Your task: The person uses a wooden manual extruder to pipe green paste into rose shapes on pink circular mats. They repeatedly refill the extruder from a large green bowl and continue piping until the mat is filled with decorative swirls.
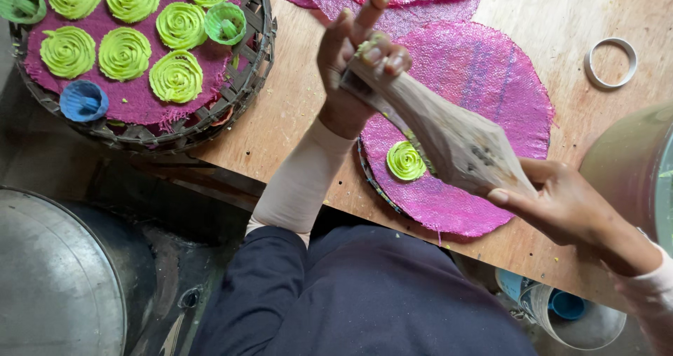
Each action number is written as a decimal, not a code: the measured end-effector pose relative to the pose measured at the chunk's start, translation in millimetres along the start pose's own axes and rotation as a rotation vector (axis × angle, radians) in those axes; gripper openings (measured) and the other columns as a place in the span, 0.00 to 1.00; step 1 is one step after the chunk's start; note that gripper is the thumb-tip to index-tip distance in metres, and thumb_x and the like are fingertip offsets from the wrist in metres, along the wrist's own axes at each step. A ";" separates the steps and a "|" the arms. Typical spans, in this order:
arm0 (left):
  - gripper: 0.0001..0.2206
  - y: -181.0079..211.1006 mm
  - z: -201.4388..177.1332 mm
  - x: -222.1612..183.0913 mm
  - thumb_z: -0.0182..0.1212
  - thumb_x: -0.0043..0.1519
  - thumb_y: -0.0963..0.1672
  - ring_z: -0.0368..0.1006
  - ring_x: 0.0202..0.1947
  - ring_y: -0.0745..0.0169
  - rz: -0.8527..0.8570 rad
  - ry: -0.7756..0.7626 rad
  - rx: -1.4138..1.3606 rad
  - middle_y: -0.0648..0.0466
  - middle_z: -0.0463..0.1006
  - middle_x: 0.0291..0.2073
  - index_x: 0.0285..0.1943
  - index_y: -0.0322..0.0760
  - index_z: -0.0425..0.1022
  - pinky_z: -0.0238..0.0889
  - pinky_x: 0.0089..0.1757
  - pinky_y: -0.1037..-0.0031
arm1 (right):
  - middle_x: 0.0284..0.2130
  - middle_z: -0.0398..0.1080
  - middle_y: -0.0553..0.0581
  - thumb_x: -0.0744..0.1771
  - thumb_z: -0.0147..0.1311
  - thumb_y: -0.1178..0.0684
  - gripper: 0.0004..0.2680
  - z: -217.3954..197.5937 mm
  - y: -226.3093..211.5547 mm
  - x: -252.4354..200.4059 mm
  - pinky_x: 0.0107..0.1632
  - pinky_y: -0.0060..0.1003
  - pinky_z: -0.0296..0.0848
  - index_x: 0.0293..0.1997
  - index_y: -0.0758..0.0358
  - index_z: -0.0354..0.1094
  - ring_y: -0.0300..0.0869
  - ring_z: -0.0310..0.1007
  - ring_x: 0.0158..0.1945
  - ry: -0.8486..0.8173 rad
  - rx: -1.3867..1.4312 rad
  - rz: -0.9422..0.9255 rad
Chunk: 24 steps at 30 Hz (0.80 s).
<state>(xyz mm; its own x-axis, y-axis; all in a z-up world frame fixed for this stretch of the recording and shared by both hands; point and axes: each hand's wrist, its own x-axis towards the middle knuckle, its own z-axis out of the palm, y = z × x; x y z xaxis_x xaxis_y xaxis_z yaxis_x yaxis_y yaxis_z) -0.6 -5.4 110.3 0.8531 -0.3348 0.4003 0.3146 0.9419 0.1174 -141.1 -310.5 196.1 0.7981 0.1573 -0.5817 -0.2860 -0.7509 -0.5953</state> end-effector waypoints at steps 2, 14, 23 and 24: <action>0.25 8.9 3.2 -6.2 0.53 0.71 0.53 0.79 0.29 0.56 0.015 -0.008 0.016 0.54 0.80 0.25 0.72 0.37 0.59 0.72 0.39 0.71 | 0.36 0.82 0.58 0.59 0.62 0.37 0.24 4.9 -6.4 3.3 0.46 0.39 0.73 0.53 0.66 0.76 0.41 0.77 0.43 0.005 0.005 -0.071; 0.33 -8.6 -40.4 -103.1 0.52 0.76 0.51 0.45 0.80 0.54 -0.305 0.304 1.216 0.46 0.50 0.80 0.85 0.37 0.40 0.42 0.75 0.63 | 0.36 0.82 0.56 0.60 0.63 0.40 0.21 36.9 43.7 19.8 0.46 0.37 0.74 0.49 0.69 0.77 0.38 0.76 0.43 -0.051 0.155 -0.301; 0.12 -53.5 -50.4 -155.9 0.55 0.69 0.46 0.62 0.61 0.51 -0.274 0.336 1.568 0.47 0.70 0.55 0.53 0.36 0.78 0.54 0.62 0.63 | 0.31 0.79 0.55 0.61 0.61 0.40 0.19 54.5 78.7 18.4 0.36 0.33 0.71 0.44 0.70 0.78 0.36 0.74 0.34 -0.071 0.291 -0.244; 0.11 -51.9 -44.4 -157.1 0.55 0.70 0.47 0.62 0.57 0.52 -0.321 0.342 1.687 0.49 0.70 0.52 0.51 0.38 0.80 0.55 0.60 0.63 | 0.29 0.78 0.55 0.61 0.62 0.40 0.19 55.9 81.1 17.2 0.33 0.33 0.70 0.42 0.71 0.79 0.36 0.72 0.32 -0.066 0.296 -0.211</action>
<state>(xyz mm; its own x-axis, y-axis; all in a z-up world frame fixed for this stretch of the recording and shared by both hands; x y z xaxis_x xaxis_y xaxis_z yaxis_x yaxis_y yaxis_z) -132.5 -2.9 1.0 0.9606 -0.2780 0.0076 -0.0765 -0.2379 0.9683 -180.1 -332.9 106.9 0.8228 0.3372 -0.4576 -0.2672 -0.4811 -0.8350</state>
